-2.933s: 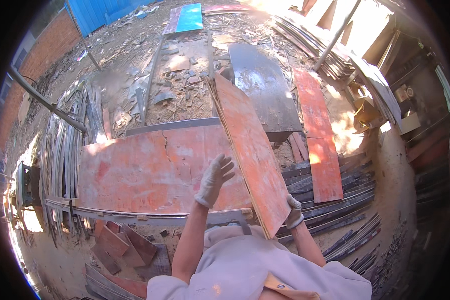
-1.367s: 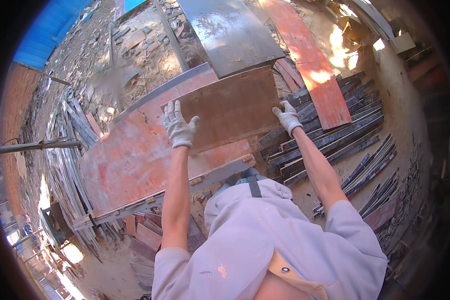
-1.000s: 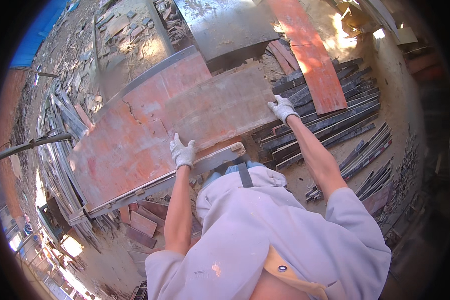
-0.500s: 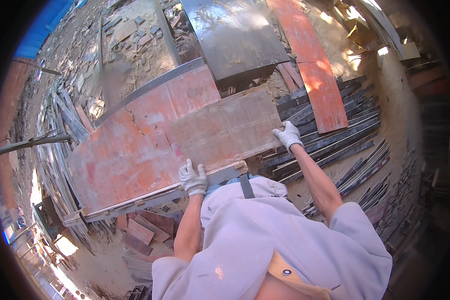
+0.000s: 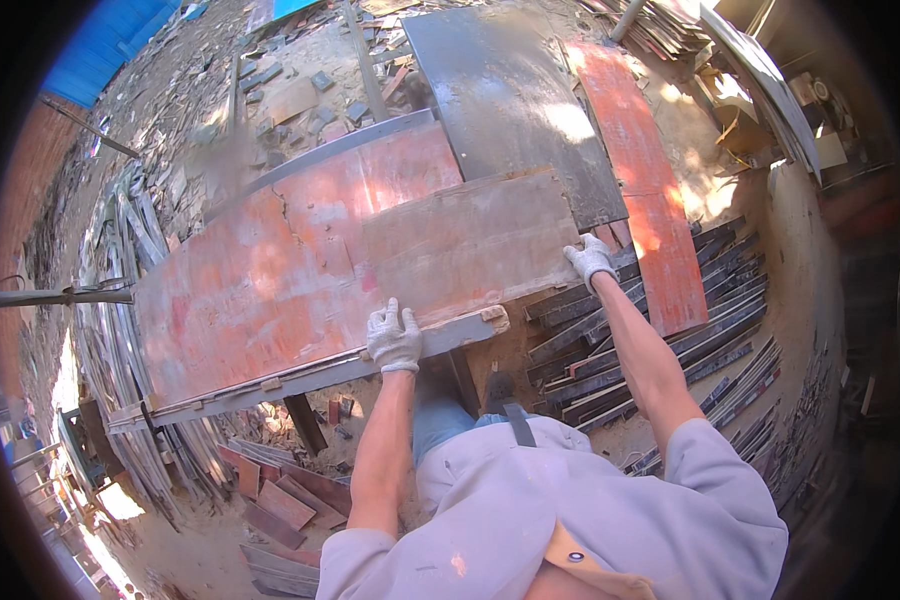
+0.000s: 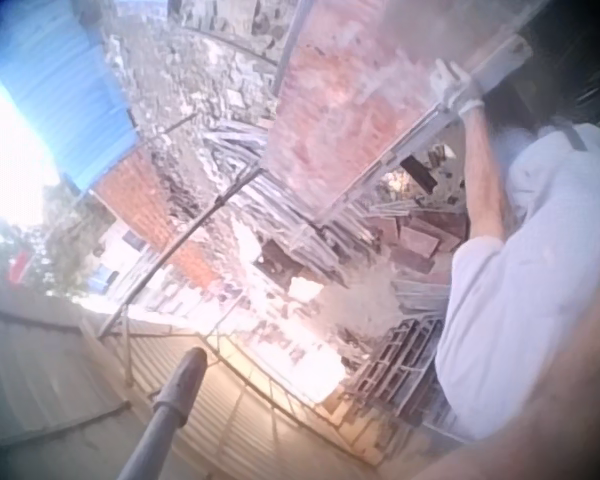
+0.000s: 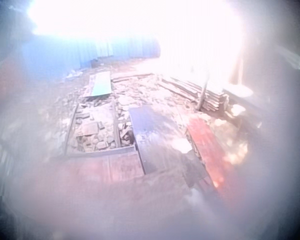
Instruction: The person repeatedly places reddish metal sheets onto a guillotine shear, aligns them, and cuts them into smaller pieces. The person then stacks the cut pieces on the floor and repeats the process with additional sheets.
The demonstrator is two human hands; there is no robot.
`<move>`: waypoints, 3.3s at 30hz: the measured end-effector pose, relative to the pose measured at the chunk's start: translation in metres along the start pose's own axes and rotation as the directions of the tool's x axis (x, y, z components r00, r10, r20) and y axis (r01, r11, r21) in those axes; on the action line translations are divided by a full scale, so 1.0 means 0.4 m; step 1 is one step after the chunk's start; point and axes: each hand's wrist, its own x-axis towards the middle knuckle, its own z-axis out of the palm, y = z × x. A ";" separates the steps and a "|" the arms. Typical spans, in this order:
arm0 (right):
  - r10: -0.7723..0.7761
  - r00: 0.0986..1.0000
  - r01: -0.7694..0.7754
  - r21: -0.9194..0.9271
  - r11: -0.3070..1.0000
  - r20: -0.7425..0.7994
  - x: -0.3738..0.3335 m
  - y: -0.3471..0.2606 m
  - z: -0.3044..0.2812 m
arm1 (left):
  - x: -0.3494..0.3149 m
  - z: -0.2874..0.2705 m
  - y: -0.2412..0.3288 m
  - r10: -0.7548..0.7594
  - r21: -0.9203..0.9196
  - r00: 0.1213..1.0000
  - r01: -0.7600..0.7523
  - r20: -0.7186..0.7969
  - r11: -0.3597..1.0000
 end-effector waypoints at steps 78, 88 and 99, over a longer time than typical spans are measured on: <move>-0.338 0.913 0.354 -0.032 0.935 0.231 -0.295 -0.148 0.031 | -0.210 -0.066 0.051 -0.190 0.132 0.970 0.171 0.150 0.976; -0.454 0.867 0.295 0.523 0.800 0.204 -0.784 -0.225 -0.083 | -0.331 -0.055 -0.048 -0.297 -0.471 0.582 0.801 0.757 0.369; -0.626 0.735 0.658 0.496 0.567 -0.259 -0.746 -0.145 -0.217 | -0.111 -0.194 0.159 -0.196 -0.915 0.920 0.372 0.340 0.157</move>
